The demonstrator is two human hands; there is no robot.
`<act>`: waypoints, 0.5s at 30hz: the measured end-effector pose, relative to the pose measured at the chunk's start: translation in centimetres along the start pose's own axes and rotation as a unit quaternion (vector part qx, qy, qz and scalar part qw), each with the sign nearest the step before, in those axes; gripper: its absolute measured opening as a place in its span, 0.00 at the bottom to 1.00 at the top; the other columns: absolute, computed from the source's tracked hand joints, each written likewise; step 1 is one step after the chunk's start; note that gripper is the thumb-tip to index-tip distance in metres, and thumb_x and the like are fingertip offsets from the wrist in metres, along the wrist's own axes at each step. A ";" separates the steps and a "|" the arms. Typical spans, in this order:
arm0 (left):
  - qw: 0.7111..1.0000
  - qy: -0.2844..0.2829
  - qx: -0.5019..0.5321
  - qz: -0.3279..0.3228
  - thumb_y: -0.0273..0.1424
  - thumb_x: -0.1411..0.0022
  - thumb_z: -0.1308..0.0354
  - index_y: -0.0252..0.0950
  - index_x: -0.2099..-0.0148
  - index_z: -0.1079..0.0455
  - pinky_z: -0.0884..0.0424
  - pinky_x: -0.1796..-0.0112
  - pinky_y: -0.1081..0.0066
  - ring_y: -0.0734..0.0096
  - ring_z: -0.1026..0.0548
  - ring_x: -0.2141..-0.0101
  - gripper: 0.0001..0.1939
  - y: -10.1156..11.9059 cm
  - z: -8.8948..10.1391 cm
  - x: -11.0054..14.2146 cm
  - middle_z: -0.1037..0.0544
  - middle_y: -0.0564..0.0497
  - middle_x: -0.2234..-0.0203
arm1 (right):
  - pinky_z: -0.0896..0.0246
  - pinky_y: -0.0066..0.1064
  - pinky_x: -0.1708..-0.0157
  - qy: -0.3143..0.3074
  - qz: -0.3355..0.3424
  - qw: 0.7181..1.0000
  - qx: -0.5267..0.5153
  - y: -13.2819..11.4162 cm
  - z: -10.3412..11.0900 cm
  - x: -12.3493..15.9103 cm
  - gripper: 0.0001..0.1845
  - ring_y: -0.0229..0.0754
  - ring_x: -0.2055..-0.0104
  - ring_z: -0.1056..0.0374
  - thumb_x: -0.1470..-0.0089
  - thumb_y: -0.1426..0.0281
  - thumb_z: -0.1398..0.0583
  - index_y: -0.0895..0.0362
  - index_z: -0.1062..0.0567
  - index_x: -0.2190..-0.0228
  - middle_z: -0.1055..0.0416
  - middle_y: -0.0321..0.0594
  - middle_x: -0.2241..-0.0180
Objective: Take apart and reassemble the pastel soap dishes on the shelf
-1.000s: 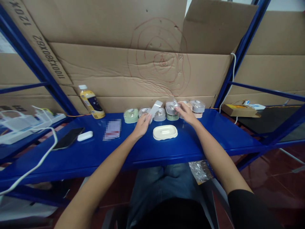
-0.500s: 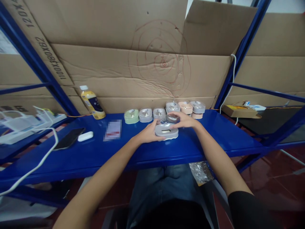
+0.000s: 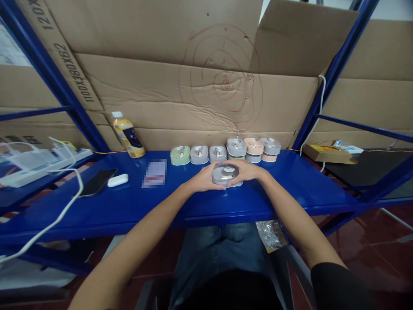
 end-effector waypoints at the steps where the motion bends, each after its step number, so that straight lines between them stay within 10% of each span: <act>1: 1.000 0.001 -0.002 -0.004 0.47 0.53 0.23 0.39 0.33 0.39 0.32 0.39 0.45 0.42 0.28 0.38 0.50 0.1 0.0 0.0 0.28 0.38 0.37 | 0.36 0.53 0.36 0.003 0.005 1.000 0.006 -0.2 0.0 0.0 0.50 0.58 0.38 0.29 0.59 0.53 0.23 0.48 0.28 0.36 0.27 0.44 0.38; 15: 0.998 -0.001 -0.064 -0.014 0.45 0.49 0.26 0.38 0.31 0.39 0.34 0.36 0.44 0.40 0.30 0.36 0.48 0.0 0.6 0.1 0.29 0.37 0.35 | 0.38 0.56 0.36 0.016 -0.091 0.995 0.031 1.8 0.9 0.3 0.58 0.63 0.36 0.32 0.63 0.49 0.23 0.54 0.31 0.34 0.30 0.53 0.36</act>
Point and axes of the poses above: each hand's wrist, its own x-axis away from the middle knuckle, its own z-axis out of the back of the hand, y = z × x, the point moved 10 cm from there along -x, towards the middle knuckle
